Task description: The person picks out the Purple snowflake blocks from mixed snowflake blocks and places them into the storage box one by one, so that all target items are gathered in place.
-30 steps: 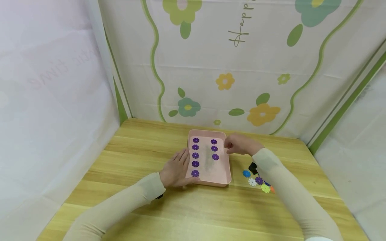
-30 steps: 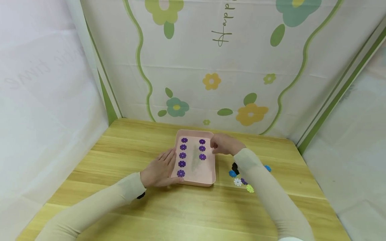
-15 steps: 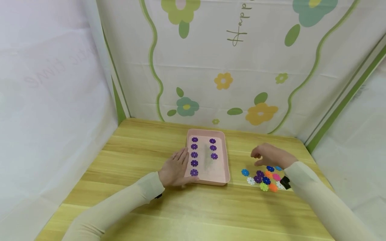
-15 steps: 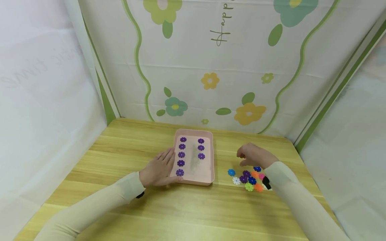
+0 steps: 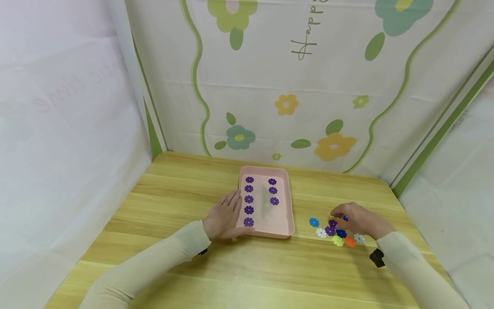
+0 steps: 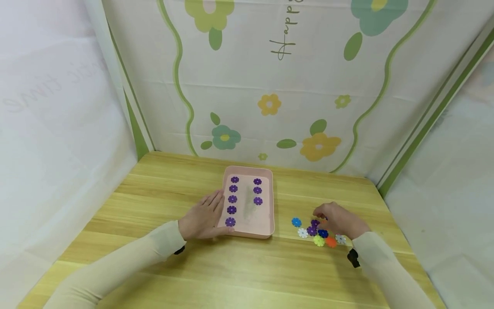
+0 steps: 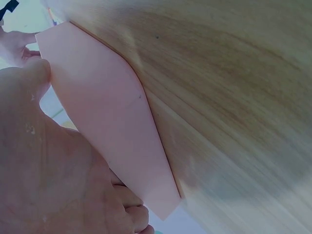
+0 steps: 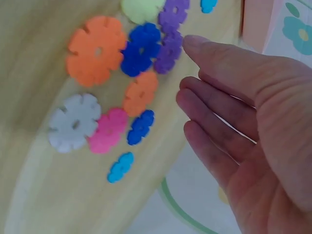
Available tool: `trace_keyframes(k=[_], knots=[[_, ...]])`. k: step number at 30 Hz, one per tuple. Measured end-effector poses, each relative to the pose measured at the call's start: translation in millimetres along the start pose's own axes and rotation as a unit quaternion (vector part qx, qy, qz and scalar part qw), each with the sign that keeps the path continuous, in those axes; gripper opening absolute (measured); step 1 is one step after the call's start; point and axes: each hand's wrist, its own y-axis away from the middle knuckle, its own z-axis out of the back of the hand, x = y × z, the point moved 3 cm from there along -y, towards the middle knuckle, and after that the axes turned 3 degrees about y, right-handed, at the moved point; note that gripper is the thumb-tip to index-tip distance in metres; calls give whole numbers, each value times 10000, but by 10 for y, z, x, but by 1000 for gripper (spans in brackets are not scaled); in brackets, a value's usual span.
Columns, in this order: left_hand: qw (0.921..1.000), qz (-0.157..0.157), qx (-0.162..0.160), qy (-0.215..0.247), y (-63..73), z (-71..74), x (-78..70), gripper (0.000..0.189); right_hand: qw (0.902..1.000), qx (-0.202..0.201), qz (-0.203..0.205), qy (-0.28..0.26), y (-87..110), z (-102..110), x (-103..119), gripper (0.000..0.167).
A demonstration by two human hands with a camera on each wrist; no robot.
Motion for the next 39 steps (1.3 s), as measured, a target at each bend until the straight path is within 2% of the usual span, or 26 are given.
trace_keyframes(k=[7, 13, 21, 26, 29, 34, 39], knots=[[10000, -32, 39, -14, 2, -5, -4, 114, 9994, -276, 165, 114, -25, -150, 7, 31], [10000, -40, 32, -32, 5, 21, -9, 113, 9990, -351, 256, 113, -60, -177, -9, 25], [10000, -42, -8, 14, 7, 12, -9, 114, 9990, -197, 86, -383, -86, -152, -47, 25], [10000, -52, -38, 55, 6, 14, -9, 115, 9983, -219, 77, -536, -107, -141, -86, 10], [10000, -50, -35, 37, 14, 21, -10, 114, 9974, -232, 204, -655, -122, -129, -111, 5], [10000, -42, -18, 41, 20, 26, -9, 114, 9950, -292, 288, -907, -152, -62, -143, 12], [10000, -39, 0, 45, 18, 31, -6, 114, 9955, -352, 390, -793, -228, 39, -113, 16]])
